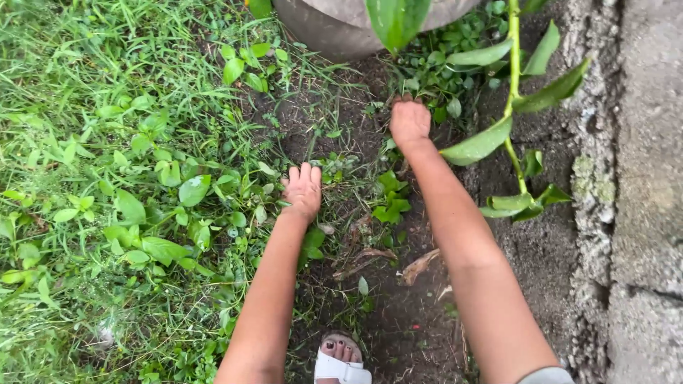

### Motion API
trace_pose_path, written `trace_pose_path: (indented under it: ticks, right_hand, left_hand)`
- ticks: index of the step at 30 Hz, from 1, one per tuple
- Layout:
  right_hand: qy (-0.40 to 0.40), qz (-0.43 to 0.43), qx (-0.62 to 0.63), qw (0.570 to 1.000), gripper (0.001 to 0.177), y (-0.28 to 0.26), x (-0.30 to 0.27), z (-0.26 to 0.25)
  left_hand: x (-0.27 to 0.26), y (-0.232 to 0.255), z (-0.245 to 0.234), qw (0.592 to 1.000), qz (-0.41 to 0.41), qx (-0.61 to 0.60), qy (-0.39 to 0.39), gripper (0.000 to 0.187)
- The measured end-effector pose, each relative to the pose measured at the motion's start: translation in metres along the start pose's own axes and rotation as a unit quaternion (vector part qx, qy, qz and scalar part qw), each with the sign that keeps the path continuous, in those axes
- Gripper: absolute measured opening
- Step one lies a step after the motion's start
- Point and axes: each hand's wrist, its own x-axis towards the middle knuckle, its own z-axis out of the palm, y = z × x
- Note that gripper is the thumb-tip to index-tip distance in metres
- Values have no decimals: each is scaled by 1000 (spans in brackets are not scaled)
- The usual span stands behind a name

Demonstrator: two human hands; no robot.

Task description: Pulling weeds and grass from the ground by hand in a garden area.

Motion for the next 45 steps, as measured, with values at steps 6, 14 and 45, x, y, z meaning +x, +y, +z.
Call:
trace_pose_path:
  ticks: [6,14,45]
  right_hand:
    - [3,-4,34,999,18,-1,-71,-30]
    - [-91,-16,42,995,25,-3,-113,-83]
    - [-39,63,-56,996,26,11,-41,-6]
  left_hand:
    - [-1,-1,-2,1000,-2,-1,-9,31]
    - [0,-2,6,1000,-4,6,-11,31]
    - [-1,-2,4,1000,0,0,15,22]
